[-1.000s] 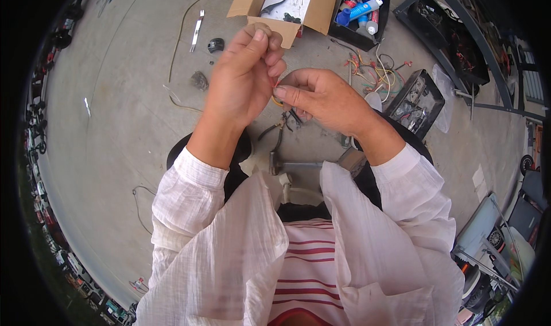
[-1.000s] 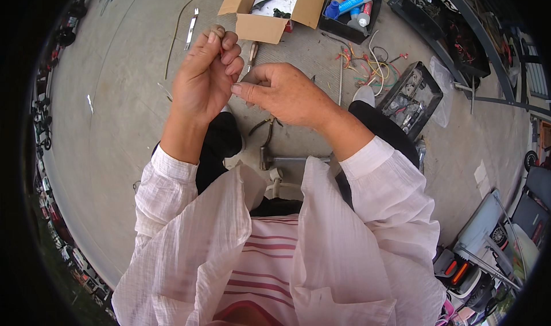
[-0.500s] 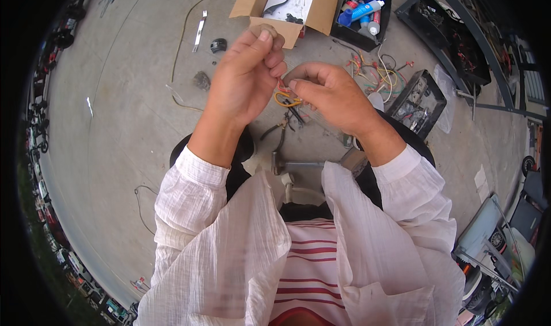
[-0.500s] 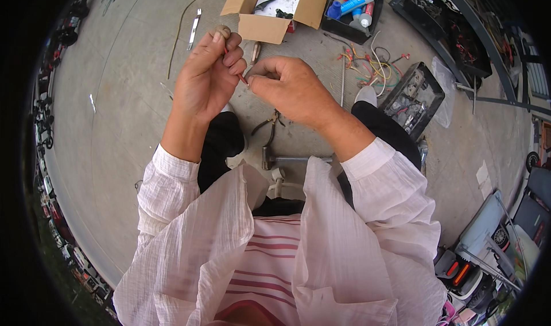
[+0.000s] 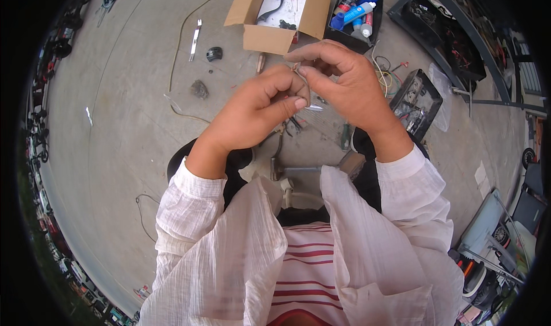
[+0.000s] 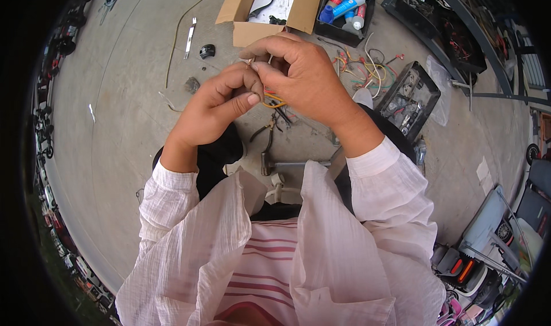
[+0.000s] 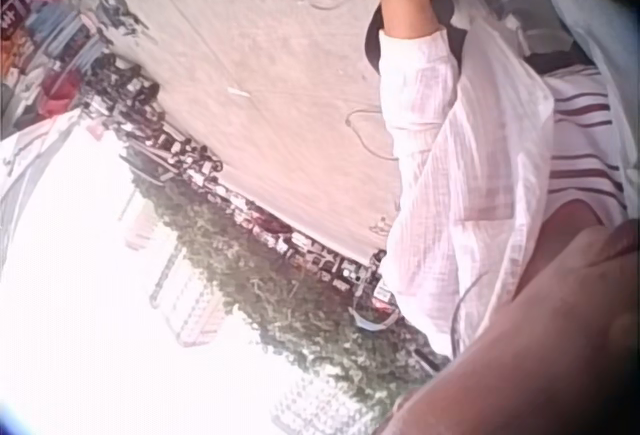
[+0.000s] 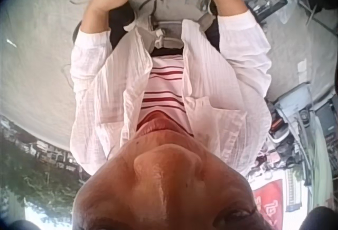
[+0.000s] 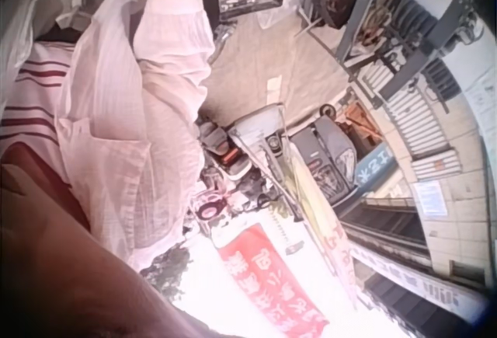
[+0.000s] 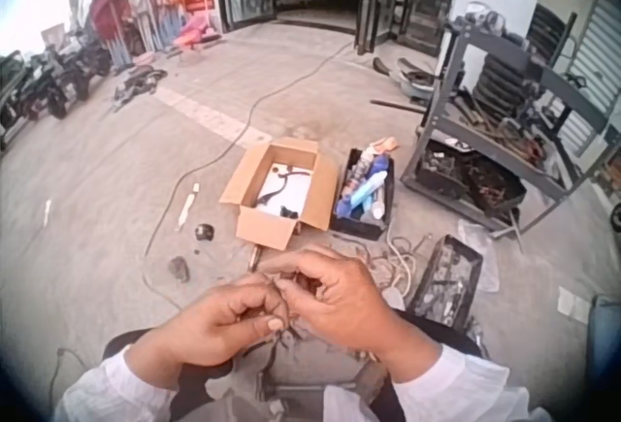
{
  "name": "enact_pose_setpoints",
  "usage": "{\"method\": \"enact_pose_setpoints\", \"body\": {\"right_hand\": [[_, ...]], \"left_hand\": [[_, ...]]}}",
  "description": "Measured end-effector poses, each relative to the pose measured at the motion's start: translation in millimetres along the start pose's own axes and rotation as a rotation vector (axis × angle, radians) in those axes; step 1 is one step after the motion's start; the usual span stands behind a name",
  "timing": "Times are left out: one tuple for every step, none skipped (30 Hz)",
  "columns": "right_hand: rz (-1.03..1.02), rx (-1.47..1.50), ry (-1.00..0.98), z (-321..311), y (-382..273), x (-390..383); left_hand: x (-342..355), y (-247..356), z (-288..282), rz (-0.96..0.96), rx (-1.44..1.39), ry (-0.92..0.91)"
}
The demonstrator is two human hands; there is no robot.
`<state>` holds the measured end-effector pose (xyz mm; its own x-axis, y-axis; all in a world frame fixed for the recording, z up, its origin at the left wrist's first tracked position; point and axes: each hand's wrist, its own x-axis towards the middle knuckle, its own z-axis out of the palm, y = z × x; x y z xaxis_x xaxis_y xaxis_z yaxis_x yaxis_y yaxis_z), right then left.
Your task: The person uses a hammer and screwdriver to tap a small metal component, then reaches into a toolbox to select a red wire. They strip the wire ends with scissors and twist the exposed strands by hand.
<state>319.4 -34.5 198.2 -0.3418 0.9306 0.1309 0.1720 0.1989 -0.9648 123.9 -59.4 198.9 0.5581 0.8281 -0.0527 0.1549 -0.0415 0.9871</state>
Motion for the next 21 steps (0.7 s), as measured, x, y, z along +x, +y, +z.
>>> {"method": "enact_pose_setpoints", "body": {"right_hand": [[-0.06,-0.045,0.018,0.0,3.3,0.0],[-0.119,-0.09,0.036,-0.4,4.9,-0.1],[-0.135,-0.129,0.033,-0.5,4.8,-0.3],[-0.15,-0.169,0.031,-0.9,4.6,-0.4],[-0.166,-0.209,0.029,-1.3,4.2,-0.5],[-0.177,-0.23,0.025,-2.0,3.8,-0.8],[-0.187,-0.252,0.021,-2.8,3.2,-1.0],[-0.198,-0.274,0.017,-3.6,2.7,-1.1],[-0.206,-0.274,0.013,-4.1,2.4,-1.4],[-0.213,-0.275,0.009,-4.7,2.2,-1.7],[-0.221,-0.276,0.005,-5.3,1.9,-1.9],[-0.231,-0.292,-0.002,-6.1,1.8,-1.8],[-0.242,-0.308,-0.009,-7.3,1.8,-1.6],[-0.253,-0.323,-0.017,-8.1,2.0,-1.7],[-0.264,-0.333,-0.017,-9.1,2.0,-1.4],[-0.276,-0.342,-0.017,-9.8,1.9,-1.4],[-0.288,-0.35,-0.018,-9.8,1.5,-1.2],[-0.247,-0.309,-0.023,-8.9,0.4,-2.0],[-0.206,-0.267,-0.028,-7.8,-1.6,-3.3],[-0.166,-0.225,-0.033,-6.9,-2.7,-4.0],[-0.159,-0.221,-0.034,-6.9,-2.6,-4.0]], "left_hand": [[0.0,0.1,0.4,0.001,0.01,-0.008],[0.6,0.1,2.1,0.0,-0.01,0.007],[0.7,-0.1,4.3,-0.002,-0.029,0.024],[0.5,-0.4,5.6,-0.005,-0.048,0.04],[0.2,-0.8,5.9,-0.004,-0.044,0.044],[0.2,-1.3,6.2,-0.002,-0.041,0.045],[0.2,-1.5,6.4,-0.001,-0.038,0.046],[0.1,-0.6,6.0,0.016,0.008,0.045],[-0.6,0.9,5.3,0.031,0.054,0.044],[-0.9,1.7,5.1,0.047,0.1,0.043],[-0.2,0.5,5.4,0.084,0.134,0.05],[0.4,-1.9,5.5,0.12,0.168,0.058],[0.7,-3.3,5.8,0.156,0.202,0.067],[0.4,-2.6,5.9,0.183,0.277,0.074],[1.2,-0.6,5.3,0.212,0.354,0.082],[1.7,0.6,5.0,0.24,0.431,0.09],[2.5,0.8,5.6,0.267,0.501,0.115],[3.3,0.4,7.1,0.295,0.57,0.14],[3.8,0.0,8.1,0.322,0.639,0.165],[3.4,0.0,8.5,0.314,0.698,0.175],[3.1,1.0,8.8,0.306,0.758,0.184]]}}
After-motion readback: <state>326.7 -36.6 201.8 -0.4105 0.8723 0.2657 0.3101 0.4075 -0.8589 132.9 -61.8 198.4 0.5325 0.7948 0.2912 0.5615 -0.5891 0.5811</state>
